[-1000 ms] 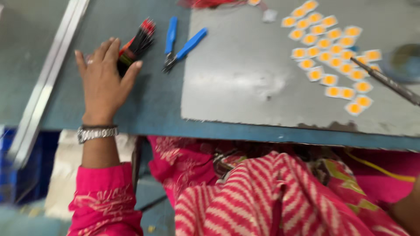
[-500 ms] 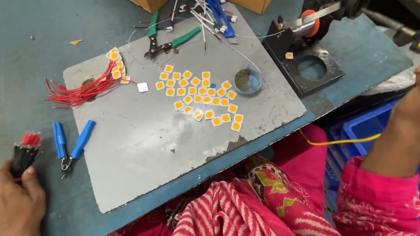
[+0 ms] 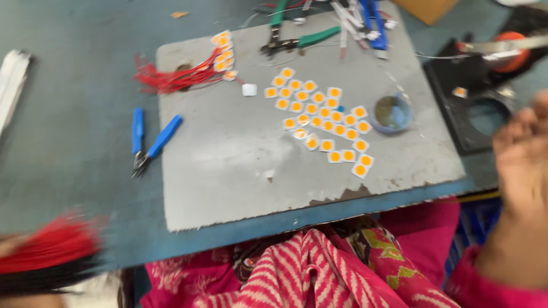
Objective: The person solders red wires to small square LED modules using a soldering iron and solder. They then strip the ends of a bundle of red wires with wire cutters and dip the stripped ends into a small container of flux.
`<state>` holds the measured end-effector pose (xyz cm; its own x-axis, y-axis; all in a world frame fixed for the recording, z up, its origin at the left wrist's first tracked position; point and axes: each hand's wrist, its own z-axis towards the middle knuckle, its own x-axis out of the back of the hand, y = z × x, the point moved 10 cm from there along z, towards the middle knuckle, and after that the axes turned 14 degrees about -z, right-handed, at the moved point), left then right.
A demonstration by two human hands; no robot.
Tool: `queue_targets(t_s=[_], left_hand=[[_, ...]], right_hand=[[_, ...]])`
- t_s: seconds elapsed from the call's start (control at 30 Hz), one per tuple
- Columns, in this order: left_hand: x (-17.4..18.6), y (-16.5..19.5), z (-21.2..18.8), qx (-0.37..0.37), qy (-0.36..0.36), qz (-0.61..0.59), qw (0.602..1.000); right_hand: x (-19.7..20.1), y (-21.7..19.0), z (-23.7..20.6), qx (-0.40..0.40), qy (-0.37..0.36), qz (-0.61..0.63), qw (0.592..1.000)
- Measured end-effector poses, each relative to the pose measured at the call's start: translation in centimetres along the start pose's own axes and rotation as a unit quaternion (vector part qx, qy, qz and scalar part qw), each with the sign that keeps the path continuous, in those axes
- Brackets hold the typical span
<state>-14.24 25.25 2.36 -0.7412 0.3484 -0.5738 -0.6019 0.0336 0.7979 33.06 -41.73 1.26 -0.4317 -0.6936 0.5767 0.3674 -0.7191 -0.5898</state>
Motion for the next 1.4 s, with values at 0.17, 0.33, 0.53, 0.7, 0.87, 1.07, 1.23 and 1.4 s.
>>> queue_targets(t_s=[0.17,0.33,0.53,0.7,0.87,1.07,1.23,1.4], left_hand=[[-10.4,-6.2,-7.6,0.201,-0.137,-0.153,0.958],[-17.9,-12.3,-11.2,0.258,-0.220,-0.174,0.924],[-20.8,-15.6,-12.8,0.353,-0.198,-0.302,0.863],[-20.0,-17.6,-13.8,0.400,-0.154,-0.397,0.811],[-19.7,-18.3,-13.9,0.394,-0.159,-0.344,0.837],[-20.0,-17.1,-14.6,0.383,-0.170,-0.290,0.860],[-21.6,-16.0,-17.2,0.380,-0.223,-0.173,0.881],[-23.5,-16.9,-21.1,0.421,-0.228,-0.135,0.868]], right_hand=[[3.7,-8.1,-7.6,0.117,0.020,0.166,0.979],[4.6,-9.4,-4.8,0.156,0.036,0.190,0.969],[6.7,-12.8,-5.6,0.164,0.044,0.191,0.967],[7.0,-15.4,-7.6,0.168,0.040,0.191,0.966],[5.2,-17.9,-9.8,0.188,0.018,0.208,0.960],[1.9,-23.1,-9.6,0.222,-0.050,0.261,0.938],[-4.9,-28.7,-10.6,0.164,-0.305,0.280,0.895],[-14.6,-27.4,-16.3,-0.101,-0.482,0.400,0.773]])
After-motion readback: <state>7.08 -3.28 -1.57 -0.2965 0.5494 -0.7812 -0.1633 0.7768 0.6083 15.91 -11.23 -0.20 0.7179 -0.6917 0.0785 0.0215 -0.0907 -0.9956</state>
